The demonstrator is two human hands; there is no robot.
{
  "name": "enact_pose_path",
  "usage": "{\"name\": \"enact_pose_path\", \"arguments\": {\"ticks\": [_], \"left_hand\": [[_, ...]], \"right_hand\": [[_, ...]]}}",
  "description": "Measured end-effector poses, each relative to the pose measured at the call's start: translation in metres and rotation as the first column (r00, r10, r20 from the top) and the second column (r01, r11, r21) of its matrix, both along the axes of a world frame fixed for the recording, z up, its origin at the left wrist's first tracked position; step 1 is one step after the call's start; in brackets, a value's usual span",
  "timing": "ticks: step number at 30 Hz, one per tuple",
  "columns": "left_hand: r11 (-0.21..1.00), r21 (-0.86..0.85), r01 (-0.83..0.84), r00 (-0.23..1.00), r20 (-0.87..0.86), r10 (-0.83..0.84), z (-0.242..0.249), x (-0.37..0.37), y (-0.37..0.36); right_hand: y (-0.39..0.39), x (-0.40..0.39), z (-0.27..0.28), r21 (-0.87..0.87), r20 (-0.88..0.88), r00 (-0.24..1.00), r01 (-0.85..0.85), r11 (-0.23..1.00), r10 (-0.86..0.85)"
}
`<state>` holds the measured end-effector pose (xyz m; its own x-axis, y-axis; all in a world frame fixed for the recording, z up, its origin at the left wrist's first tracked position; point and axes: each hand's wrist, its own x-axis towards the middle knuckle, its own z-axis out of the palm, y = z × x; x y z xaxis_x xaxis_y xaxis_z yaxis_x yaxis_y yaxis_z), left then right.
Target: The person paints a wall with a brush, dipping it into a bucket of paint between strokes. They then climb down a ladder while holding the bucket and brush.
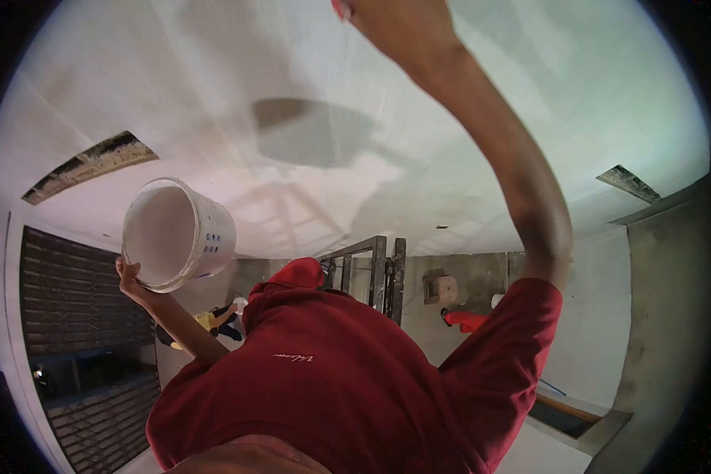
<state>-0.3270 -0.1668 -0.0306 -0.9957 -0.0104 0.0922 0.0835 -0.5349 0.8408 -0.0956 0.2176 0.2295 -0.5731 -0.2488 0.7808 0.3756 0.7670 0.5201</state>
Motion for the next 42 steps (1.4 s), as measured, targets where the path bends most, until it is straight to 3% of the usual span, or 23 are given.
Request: {"name": "enact_pose_path", "arguments": {"ticks": [3,5,8,11,13,16,17,20,24,27,31,35,38,39,40,42], "left_hand": [[1.0,-0.001,0.009,1.0,0.001,-0.009,-0.003,-0.001,-0.003],[1.0,-0.017,-0.006,1.0,-0.029,0.005,-0.007,-0.006,-0.006],[0.999,-0.04,-0.035,0.997,-0.069,0.032,-0.015,-0.01,-0.014],[1.0,-0.009,-0.002,1.0,-0.025,0.002,-0.01,-0.01,-0.02],[0.999,0.041,-0.015,1.0,-0.017,0.015,-0.006,-0.011,-0.019],[0.999,-0.019,-0.029,0.989,-0.147,0.026,-0.034,-0.026,-0.035],[0.999,-0.007,-0.035,0.992,-0.118,0.034,-0.029,-0.022,-0.035],[0.998,0.041,-0.038,0.999,-0.037,0.04,-0.01,-0.007,-0.024],[0.997,0.071,-0.01,1.0,-0.001,0.01,-0.004,-0.002,-0.019],[0.999,0.049,0.013,1.0,0.018,-0.014,-0.005,-0.005,-0.013],[0.997,0.037,0.065,0.998,0.007,-0.065,-0.015,-0.01,-0.012],[0.997,0.045,0.06,0.998,-0.016,-0.059,-0.009,-0.004,-0.004],[0.992,0.088,0.095,0.995,0.016,-0.096,0.0,0.004,-0.002],[0.988,0.112,0.104,0.994,0.028,-0.108,0.003,0.003,-0.002],[0.99,0.103,0.099,0.995,0.018,-0.101,0.003,0.001,-0.003],[0.992,0.083,0.091,0.996,0.008,-0.092,0.0,-0.001,-0.003]], "right_hand": [[0.015,-0.004,-0.073,-0.152,0.145,0.981,0.152,0.977,-0.13],[0.025,-0.009,-0.143,-0.145,0.165,0.983,0.111,0.983,-0.087],[0.021,0.002,-0.231,-0.268,0.31,0.95,0.13,0.954,-0.042],[0.016,0.007,-0.264,-0.44,0.5,0.864,0.2,0.875,0.054],[0.019,0.004,-0.258,-0.511,0.54,0.835,0.224,0.83,0.106],[0.045,-0.01,-0.18,-0.531,0.488,0.866,0.196,0.824,0.109],[0.054,-0.014,-0.146,-0.546,0.447,0.888,0.18,0.819,0.103],[0.026,-0.016,-0.033,-0.447,0.292,0.952,0.053,0.893,0.089],[-0.007,-0.033,0.024,-0.223,0.187,0.982,0.026,0.974,0.016],[-0.011,-0.049,-0.038,-0.143,0.207,0.978,0.056,0.988,-0.025],[-0.002,-0.075,-0.191,-0.051,0.301,0.953,0.031,0.998,-0.014],[-0.011,-0.062,-0.324,-0.427,0.461,0.864,0.013,0.904,0.205],[-0.01,-0.054,-0.349,-0.648,0.663,0.697,0.353,0.675,0.272],[0.003,-0.055,-0.348,-0.683,0.602,0.766,0.35,0.64,0.224],[0.021,-0.053,-0.332,-0.668,0.528,0.825,0.256,0.699,0.202],[0.041,-0.055,-0.253,-0.721,0.495,0.847,0.278,0.634,0.191]]}}
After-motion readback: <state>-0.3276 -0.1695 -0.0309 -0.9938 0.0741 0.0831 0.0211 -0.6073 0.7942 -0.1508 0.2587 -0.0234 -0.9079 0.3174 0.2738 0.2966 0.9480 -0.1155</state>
